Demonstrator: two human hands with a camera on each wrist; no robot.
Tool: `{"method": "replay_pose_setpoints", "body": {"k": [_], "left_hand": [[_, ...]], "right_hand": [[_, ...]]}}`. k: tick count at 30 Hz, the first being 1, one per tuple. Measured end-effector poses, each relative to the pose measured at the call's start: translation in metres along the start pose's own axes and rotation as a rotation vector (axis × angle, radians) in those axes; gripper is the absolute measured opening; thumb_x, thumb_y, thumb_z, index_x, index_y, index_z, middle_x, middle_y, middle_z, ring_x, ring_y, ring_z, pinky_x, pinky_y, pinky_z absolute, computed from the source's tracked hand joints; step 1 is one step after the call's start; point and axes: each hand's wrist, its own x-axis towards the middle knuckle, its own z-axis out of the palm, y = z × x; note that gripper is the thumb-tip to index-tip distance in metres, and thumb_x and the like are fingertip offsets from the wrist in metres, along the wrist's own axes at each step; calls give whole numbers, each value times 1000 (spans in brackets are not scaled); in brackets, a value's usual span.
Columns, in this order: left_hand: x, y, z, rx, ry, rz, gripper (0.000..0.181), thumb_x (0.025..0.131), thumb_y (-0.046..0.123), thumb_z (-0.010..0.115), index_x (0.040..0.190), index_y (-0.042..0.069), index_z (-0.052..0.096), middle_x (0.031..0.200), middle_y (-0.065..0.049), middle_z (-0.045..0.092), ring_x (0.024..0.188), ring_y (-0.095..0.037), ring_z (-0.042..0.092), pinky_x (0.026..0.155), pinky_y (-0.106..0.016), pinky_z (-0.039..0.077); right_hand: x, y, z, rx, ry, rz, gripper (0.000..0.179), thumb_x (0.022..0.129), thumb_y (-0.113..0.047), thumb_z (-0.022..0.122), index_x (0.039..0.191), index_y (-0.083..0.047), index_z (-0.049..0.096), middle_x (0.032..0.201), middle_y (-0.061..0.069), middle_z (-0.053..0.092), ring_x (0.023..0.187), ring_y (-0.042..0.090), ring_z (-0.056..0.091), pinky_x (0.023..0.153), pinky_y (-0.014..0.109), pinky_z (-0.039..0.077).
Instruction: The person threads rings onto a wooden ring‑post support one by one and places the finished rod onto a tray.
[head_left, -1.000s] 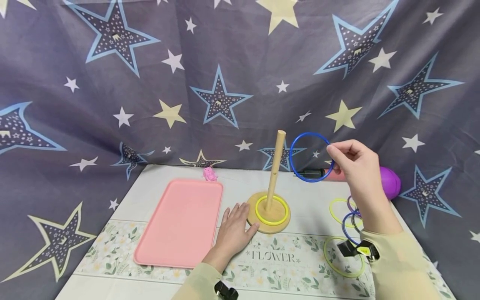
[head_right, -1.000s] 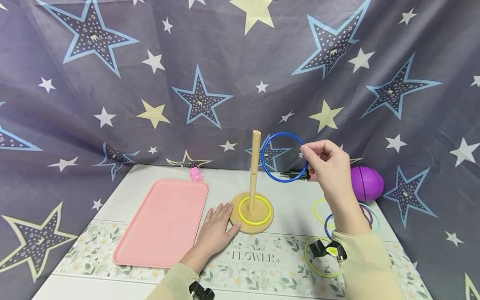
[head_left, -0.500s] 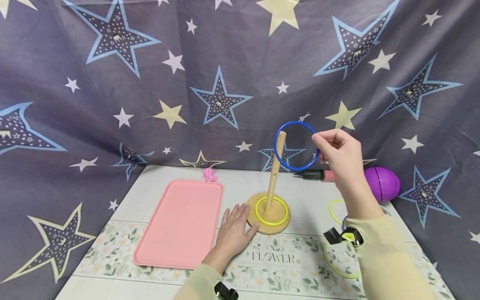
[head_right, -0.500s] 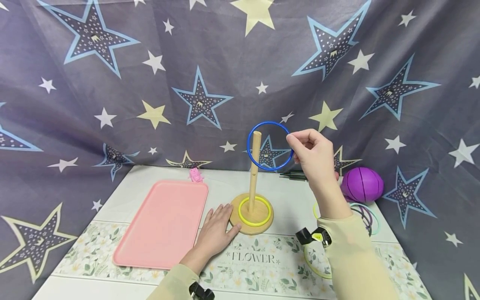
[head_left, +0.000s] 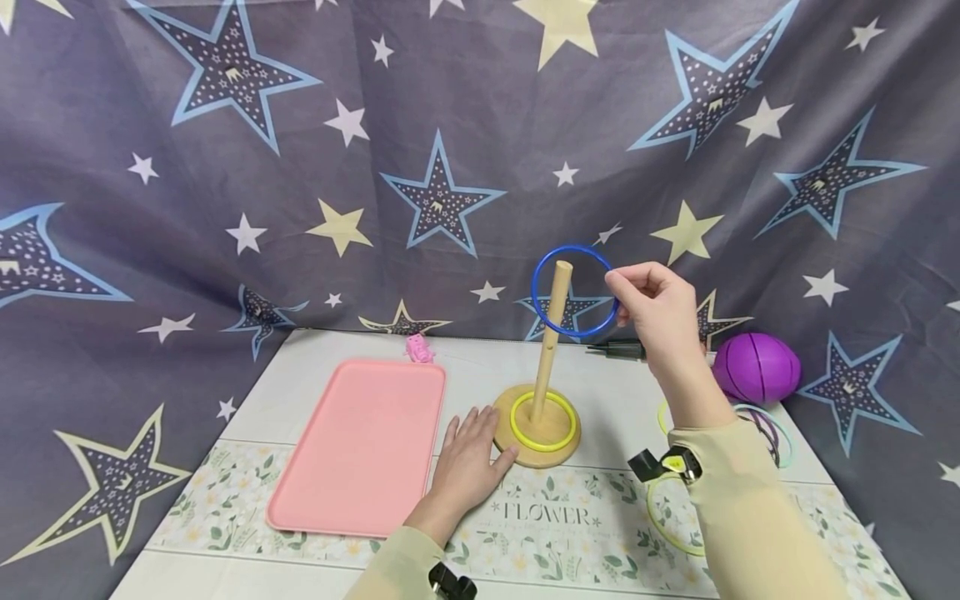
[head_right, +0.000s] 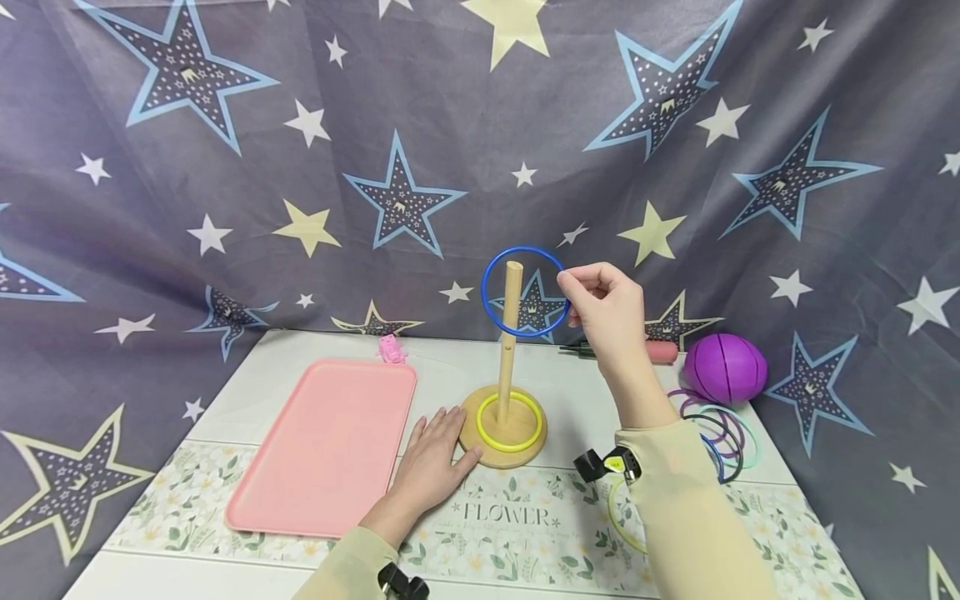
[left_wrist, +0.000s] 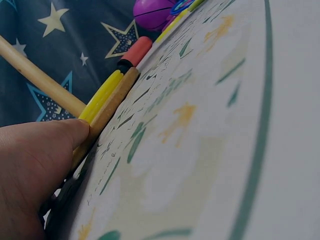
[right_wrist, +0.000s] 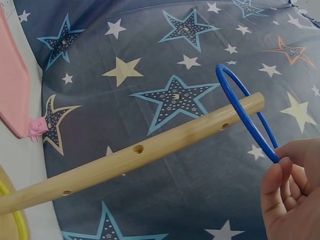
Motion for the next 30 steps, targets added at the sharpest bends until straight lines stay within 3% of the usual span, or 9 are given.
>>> {"method": "replay_pose_setpoints", "body": {"k": [6, 12, 19, 24, 30], "left_hand": [[0, -1, 0, -6, 3, -1, 78, 110, 52, 64, 167, 3, 46, 173, -16, 44, 164, -38, 32, 135, -60, 12], [0, -1, 0, -4, 4, 5, 78, 110, 52, 64, 167, 3, 45, 172, -17, 44, 164, -38, 32, 135, -61, 13], [0, 0, 0, -3, 7, 6, 78, 110, 52, 64, 167, 3, 46, 172, -17, 44, 163, -39, 33, 135, -61, 13], [-1, 0, 0, 4, 6, 7, 78, 110, 52, 64, 167, 3, 45, 172, -17, 44, 163, -39, 33, 135, -62, 13], [-1, 1, -1, 2, 9, 2, 77, 109, 51, 65, 167, 2, 46, 172, -17, 45, 163, -39, 33, 135, -62, 14]], "right_hand": [[0, 10, 4, -1, -1, 29, 20, 101, -18, 85, 106, 0, 78, 82, 5, 66, 62, 12, 59, 56, 21, 56], [-2, 19, 8, -13, 15, 39, 6, 101, -13, 83, 98, -9, 79, 78, 2, 67, 59, 10, 59, 54, 22, 56], [-4, 31, 10, -44, 5, 72, 18, 101, -14, 83, 106, 2, 77, 76, -2, 65, 59, 9, 59, 55, 22, 57], [-6, 43, 10, -60, 10, 103, 13, 101, -16, 83, 102, -5, 78, 76, 0, 64, 60, 10, 59, 56, 23, 58], [-11, 58, 11, -53, -3, 121, 19, 101, -15, 82, 106, 2, 77, 76, -1, 65, 60, 8, 59, 57, 23, 58]]}}
